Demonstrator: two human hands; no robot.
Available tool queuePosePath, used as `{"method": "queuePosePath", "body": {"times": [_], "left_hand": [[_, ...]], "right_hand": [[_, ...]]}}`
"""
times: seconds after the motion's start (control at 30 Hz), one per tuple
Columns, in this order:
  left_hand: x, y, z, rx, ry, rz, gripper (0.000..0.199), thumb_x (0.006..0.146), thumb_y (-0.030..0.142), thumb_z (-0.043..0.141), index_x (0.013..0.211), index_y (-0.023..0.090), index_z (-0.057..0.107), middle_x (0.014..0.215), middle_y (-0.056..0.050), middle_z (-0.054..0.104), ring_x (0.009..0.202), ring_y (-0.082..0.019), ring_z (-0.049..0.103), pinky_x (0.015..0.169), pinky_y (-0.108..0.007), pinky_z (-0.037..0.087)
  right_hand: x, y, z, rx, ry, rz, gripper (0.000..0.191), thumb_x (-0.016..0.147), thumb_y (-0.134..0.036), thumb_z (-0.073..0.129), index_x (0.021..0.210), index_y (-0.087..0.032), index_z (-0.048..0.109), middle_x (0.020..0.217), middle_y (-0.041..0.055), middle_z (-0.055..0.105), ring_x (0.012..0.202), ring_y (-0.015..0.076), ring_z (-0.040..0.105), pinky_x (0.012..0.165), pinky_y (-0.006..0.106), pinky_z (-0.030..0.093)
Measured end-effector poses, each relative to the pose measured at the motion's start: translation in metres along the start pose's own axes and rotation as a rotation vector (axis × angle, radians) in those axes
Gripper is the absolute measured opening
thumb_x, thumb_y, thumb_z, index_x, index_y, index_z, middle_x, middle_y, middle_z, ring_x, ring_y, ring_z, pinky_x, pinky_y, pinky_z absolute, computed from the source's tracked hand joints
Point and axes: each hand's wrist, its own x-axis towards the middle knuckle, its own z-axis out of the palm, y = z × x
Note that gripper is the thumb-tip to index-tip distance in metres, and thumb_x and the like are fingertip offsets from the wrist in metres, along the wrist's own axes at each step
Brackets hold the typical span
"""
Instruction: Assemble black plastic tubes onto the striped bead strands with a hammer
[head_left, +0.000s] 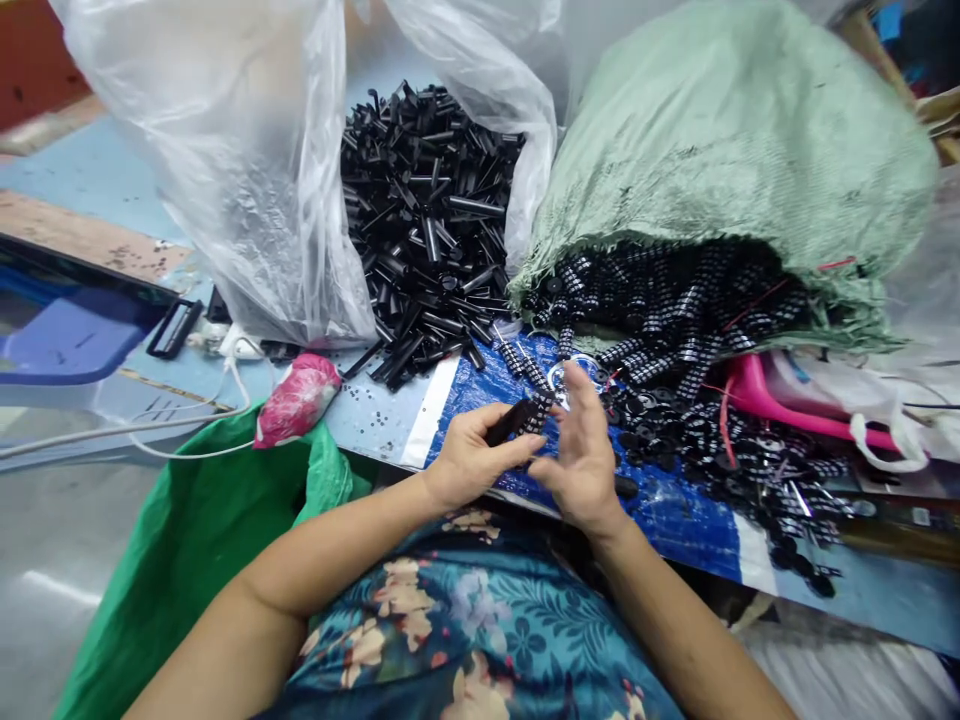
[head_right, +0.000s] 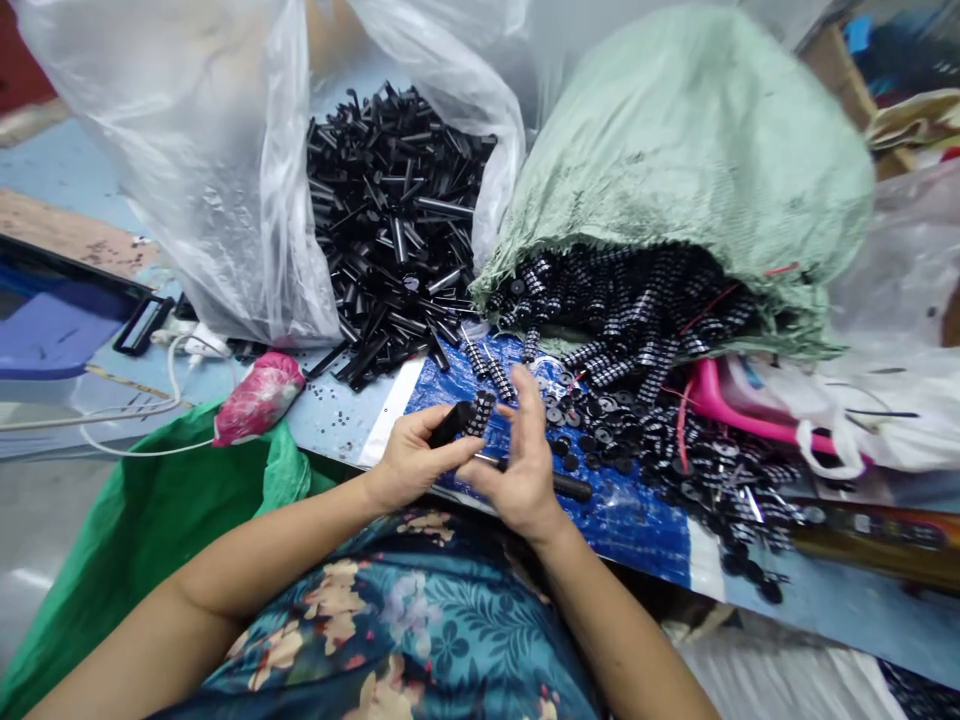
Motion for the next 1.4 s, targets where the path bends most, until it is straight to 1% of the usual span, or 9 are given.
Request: {"method": "queuePosePath", "body": {"times": [0.07,0.2,0.33,0.57,0.83,0.93,1.1,1.2,1.4], "left_hand": [[-0.005,0.000,-0.008,-0.034,-0.029,-0.052,0.031,0.079,0.042,0.078,0.082,0.014,0.066,0.069,0.002,0.059,0.063,-0.010,0.049,0.060,-0.023,0.039],[-0.010,0.001,-0.013,-0.062,-0.020,-0.105,0.040,0.085,0.053,0.070,0.080,0.014,0.064,0.064,0.002,0.054,0.058,-0.009,0.046,0.057,-0.024,0.037],[-0.010,0.003,-0.007,-0.123,0.090,-0.140,0.055,0.095,0.065,0.047,0.083,0.014,0.065,0.061,0.002,0.052,0.053,-0.009,0.041,0.054,-0.025,0.035],[-0.011,0.006,-0.005,-0.409,0.059,-0.189,0.043,0.079,0.052,0.078,0.100,0.015,0.073,0.090,-0.003,0.070,0.081,-0.013,0.060,0.079,-0.026,0.047],[-0.005,-0.006,-0.021,-0.547,-0.115,-0.427,0.048,0.067,0.049,0.087,0.096,0.017,0.065,0.082,-0.001,0.069,0.068,-0.016,0.067,0.064,-0.030,0.052],[0.000,-0.018,-0.034,-0.350,-0.040,-0.245,0.041,0.073,0.046,0.082,0.096,0.017,0.064,0.081,-0.001,0.068,0.068,-0.014,0.064,0.067,-0.029,0.050],[0.009,-0.024,-0.084,0.559,0.020,0.069,0.018,0.083,0.031,0.072,0.094,0.017,0.072,0.089,-0.004,0.070,0.081,-0.017,0.061,0.077,-0.030,0.044],[0.017,-0.021,-0.103,0.832,-0.095,0.005,0.020,0.078,0.033,0.077,0.090,0.017,0.074,0.082,-0.002,0.068,0.076,-0.016,0.058,0.071,-0.028,0.039],[0.031,-0.021,-0.105,0.723,-0.187,-0.163,0.030,0.069,0.042,0.082,0.077,0.016,0.067,0.060,0.007,0.050,0.057,-0.009,0.041,0.057,-0.025,0.026]], "right_hand": [[-0.002,0.005,-0.012,-0.222,-0.111,-0.242,0.105,0.078,-0.055,0.078,0.161,-0.028,0.019,0.165,0.0147,0.028,0.152,0.0374,0.029,0.114,0.058,0.044],[-0.002,0.005,-0.020,-0.367,-0.184,-0.452,0.100,0.080,-0.036,0.081,0.161,-0.023,0.023,0.157,0.0171,0.042,0.141,0.0337,0.048,0.111,0.053,0.051],[-0.006,-0.006,-0.013,-0.395,-0.136,-0.498,0.103,0.077,-0.037,0.084,0.159,-0.015,0.026,0.155,0.0201,0.044,0.138,0.0339,0.051,0.109,0.050,0.054],[-0.014,-0.007,-0.007,-0.474,-0.086,-0.526,0.100,0.080,-0.035,0.082,0.160,-0.014,0.026,0.156,0.0198,0.043,0.137,0.0344,0.053,0.106,0.051,0.057],[-0.015,0.000,-0.007,-0.475,-0.163,-0.450,0.107,0.078,-0.050,0.080,0.160,-0.014,0.022,0.151,0.0227,0.048,0.139,0.0367,0.050,0.110,0.055,0.052],[-0.019,0.006,-0.014,-0.545,-0.178,-0.394,0.098,0.081,-0.053,0.077,0.156,-0.011,0.029,0.145,0.0238,0.054,0.138,0.0378,0.050,0.109,0.056,0.049],[-0.035,0.019,-0.032,-0.899,-0.296,-0.277,0.017,0.096,-0.029,0.063,0.108,-0.017,0.065,0.097,0.0097,0.072,0.090,0.0247,0.068,0.082,0.039,0.055],[-0.034,0.017,-0.033,-0.876,-0.229,-0.286,0.013,0.097,-0.024,0.058,0.105,-0.016,0.064,0.093,0.0099,0.071,0.084,0.0217,0.066,0.079,0.034,0.053],[-0.011,0.007,-0.016,-0.737,-0.177,-0.328,0.019,0.100,-0.021,0.050,0.113,-0.018,0.064,0.084,0.0048,0.070,0.069,0.0153,0.064,0.068,0.027,0.049]]}}
